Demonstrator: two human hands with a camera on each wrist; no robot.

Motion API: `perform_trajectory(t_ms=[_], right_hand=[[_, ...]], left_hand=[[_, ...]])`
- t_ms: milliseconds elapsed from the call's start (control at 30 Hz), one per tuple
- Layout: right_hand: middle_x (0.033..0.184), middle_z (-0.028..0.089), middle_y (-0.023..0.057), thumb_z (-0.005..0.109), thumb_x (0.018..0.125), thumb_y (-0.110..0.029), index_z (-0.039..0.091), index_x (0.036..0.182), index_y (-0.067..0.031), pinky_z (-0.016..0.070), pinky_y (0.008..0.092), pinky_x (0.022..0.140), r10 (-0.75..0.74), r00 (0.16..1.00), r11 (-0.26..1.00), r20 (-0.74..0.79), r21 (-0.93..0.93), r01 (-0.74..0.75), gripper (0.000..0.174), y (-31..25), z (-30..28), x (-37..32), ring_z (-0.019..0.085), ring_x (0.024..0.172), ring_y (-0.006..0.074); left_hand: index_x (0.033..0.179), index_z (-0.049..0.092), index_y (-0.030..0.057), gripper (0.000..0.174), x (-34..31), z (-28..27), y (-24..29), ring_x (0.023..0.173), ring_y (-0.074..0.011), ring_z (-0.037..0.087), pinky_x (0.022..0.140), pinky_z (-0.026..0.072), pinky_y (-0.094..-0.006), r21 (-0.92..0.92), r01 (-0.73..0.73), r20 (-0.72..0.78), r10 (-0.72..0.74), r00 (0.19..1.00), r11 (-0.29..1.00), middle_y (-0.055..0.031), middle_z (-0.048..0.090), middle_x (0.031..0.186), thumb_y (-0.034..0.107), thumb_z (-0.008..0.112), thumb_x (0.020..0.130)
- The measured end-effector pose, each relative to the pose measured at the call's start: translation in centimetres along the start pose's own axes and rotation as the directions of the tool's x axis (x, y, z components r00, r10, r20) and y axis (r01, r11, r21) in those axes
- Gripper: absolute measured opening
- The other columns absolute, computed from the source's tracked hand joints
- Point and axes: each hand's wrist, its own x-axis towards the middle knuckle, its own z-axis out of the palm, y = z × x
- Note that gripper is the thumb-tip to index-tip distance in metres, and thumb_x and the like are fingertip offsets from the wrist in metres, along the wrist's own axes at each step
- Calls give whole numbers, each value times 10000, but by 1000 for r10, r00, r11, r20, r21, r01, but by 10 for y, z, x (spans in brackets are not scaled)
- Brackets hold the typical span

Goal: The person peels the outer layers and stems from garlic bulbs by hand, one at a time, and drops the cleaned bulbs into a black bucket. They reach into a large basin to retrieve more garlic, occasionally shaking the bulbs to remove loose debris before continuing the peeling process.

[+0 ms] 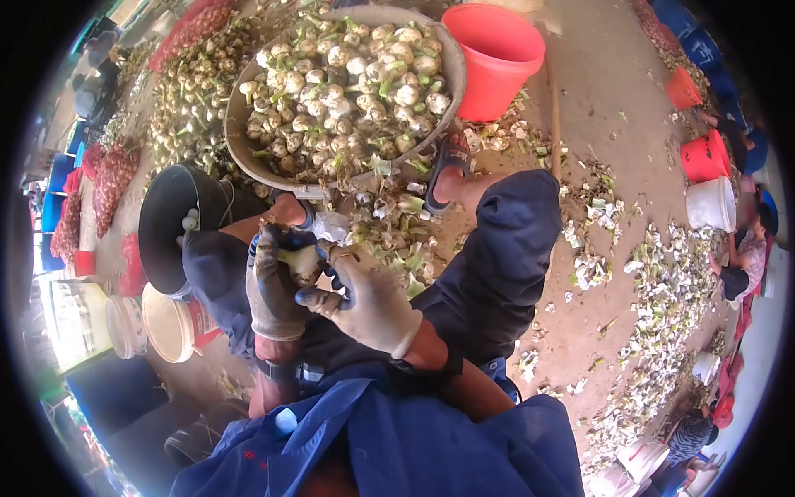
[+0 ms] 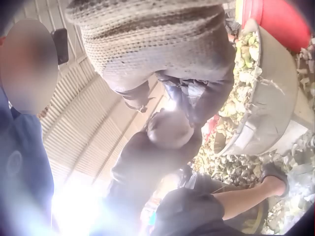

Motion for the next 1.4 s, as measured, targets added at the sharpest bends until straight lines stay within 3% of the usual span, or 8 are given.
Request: perform_trajectory(t_ms=[333,500,600,700,833,1000,1100,1400], right_hand=[[1020,677,217,780,872,-208,592,1264,9,528,491,785,4,995,964,104,-266,24,485,13,-7,0,670,921,421],[981,685,235,721,914,-118,612,1194,30,518,487,772,-23,995,996,99,-86,32,335,19,-17,4,668,908,434],[941,687,230,695,924,-77,623,1158,34,512,459,736,51,993,998,111,26,-54,269,30,-20,0,664,839,422],[892,671,213,676,920,-43,636,1118,28,508,431,705,223,964,953,148,177,-247,214,39,-22,-4,645,764,401],[1086,704,150,718,919,-40,626,1274,34,517,289,750,265,962,961,60,61,-269,374,34,-19,-12,668,897,176],[994,717,157,825,829,-160,634,1263,6,559,395,783,-97,986,985,-137,-154,76,502,15,-6,3,699,874,358],[1042,730,173,798,857,-133,657,1223,4,566,394,799,73,997,995,-30,73,-71,415,11,-13,9,720,920,340],[895,708,155,726,914,-68,681,977,27,498,377,679,179,979,969,94,155,-192,122,39,-17,2,647,731,274]], left_hand=[[1135,650,-21,420,-10,20,-5,779,-199,677,698,563,-330,-250,96,-12,-103,995,963,-92,695,905,381,554,1062],[1206,686,-48,256,-5,6,-7,929,-222,723,831,569,-335,573,-569,376,429,822,589,-141,752,1066,59,550,1018],[1198,699,-46,267,-6,10,-7,933,-223,736,848,560,-324,4,10,161,-11,987,1000,-148,761,1063,-34,548,978],[1199,699,-28,261,-3,8,-16,932,-249,737,838,556,-325,595,-513,314,409,857,618,-150,761,1040,-23,563,977],[1198,694,-21,249,-8,14,-8,959,-263,733,849,554,-334,697,-395,225,340,913,599,-159,755,1060,-8,568,984],[1203,683,-23,276,-10,20,-5,986,-261,714,891,545,-359,606,-462,296,355,887,648,-155,740,1083,108,487,1061],[1214,682,-22,367,-12,20,-15,996,-226,695,909,535,-349,55,-51,100,45,994,997,-129,732,1089,215,425,1105],[1293,629,-45,586,-14,21,-19,911,-136,655,783,509,-271,21,6,31,-6,1000,1000,-88,719,1023,480,500,1069]])
